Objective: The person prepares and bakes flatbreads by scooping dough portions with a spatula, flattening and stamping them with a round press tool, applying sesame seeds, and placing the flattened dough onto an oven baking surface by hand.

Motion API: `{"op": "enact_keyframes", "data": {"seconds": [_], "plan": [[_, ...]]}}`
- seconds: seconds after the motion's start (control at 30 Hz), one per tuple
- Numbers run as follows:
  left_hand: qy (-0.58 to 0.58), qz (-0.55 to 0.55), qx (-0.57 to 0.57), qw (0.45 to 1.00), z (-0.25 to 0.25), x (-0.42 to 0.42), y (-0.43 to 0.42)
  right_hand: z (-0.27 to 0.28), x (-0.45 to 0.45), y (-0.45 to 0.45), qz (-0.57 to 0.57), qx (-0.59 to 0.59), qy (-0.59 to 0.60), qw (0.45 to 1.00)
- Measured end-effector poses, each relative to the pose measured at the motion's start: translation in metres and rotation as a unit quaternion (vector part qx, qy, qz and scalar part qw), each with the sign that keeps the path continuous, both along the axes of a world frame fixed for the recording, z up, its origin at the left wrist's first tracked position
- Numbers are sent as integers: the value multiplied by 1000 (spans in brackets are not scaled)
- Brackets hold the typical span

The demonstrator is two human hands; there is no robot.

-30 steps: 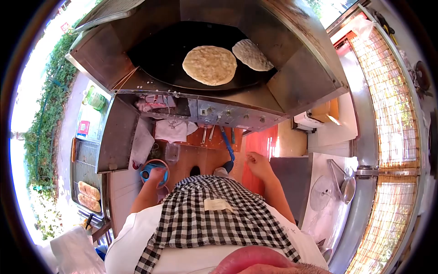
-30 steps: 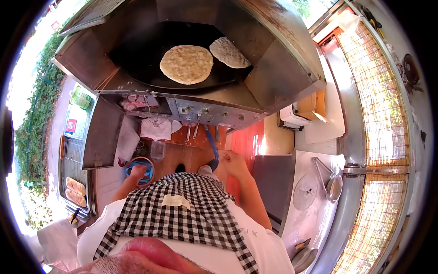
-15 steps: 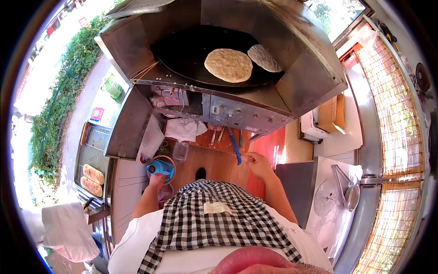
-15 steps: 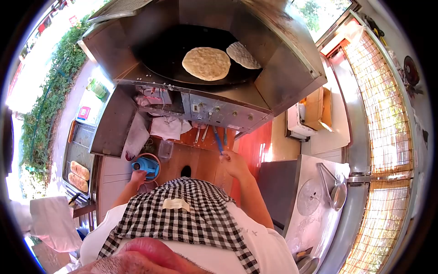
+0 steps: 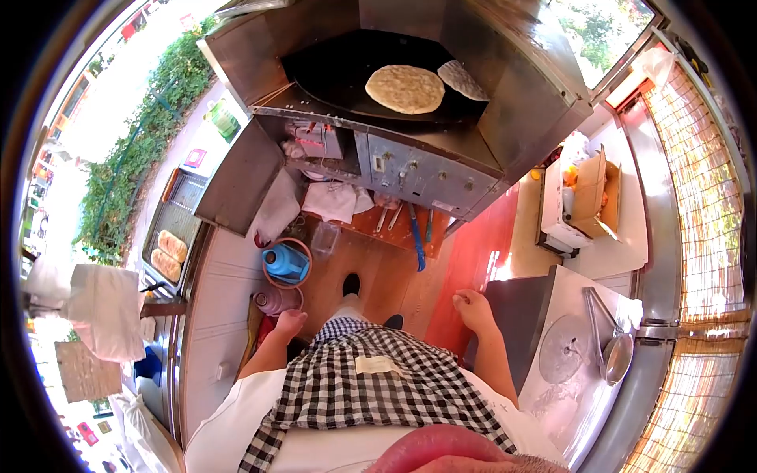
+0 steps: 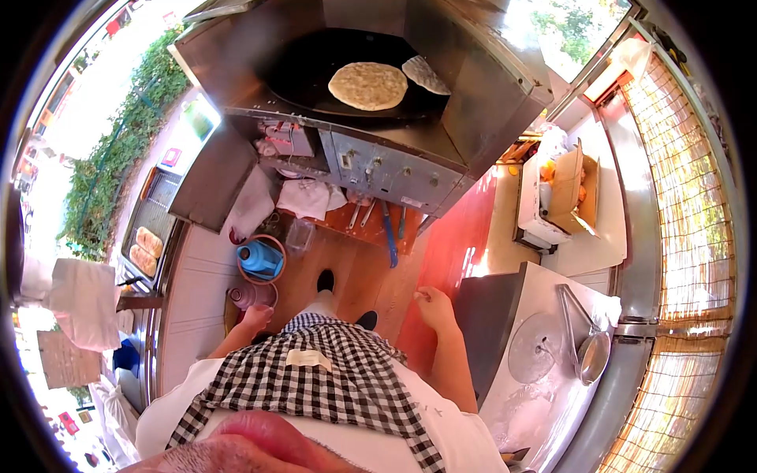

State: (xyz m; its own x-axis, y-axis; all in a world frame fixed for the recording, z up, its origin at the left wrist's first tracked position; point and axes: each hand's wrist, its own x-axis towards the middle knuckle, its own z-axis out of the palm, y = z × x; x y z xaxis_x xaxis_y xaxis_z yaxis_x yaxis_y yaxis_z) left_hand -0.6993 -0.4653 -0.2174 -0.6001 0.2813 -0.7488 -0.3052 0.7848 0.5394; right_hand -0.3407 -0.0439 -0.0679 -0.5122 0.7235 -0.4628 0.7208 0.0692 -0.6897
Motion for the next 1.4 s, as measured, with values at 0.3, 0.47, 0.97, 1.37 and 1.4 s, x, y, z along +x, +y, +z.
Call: {"op": "enact_keyframes", "data": {"seconds": [0.3, 0.47, 0.97, 1.37, 1.4], "plan": [[-71, 12, 14, 997, 11, 17, -20, -4, 39, -6, -43, 18, 15, 999], [35, -32, 25, 999, 7, 1, -5, -14, 49, -18, -56, 41, 22, 997], [35, -35, -31, 998, -46, -7, -147, -6, 16, -122, -119, -58, 46, 990], [36, -80, -39, 995, -42, -19, -187, -1, 26, -190, -128, -51, 32, 990], [43, -80, -32, 995, -41, -22, -182, -2, 31, -192, -129, -48, 31, 990]]}}
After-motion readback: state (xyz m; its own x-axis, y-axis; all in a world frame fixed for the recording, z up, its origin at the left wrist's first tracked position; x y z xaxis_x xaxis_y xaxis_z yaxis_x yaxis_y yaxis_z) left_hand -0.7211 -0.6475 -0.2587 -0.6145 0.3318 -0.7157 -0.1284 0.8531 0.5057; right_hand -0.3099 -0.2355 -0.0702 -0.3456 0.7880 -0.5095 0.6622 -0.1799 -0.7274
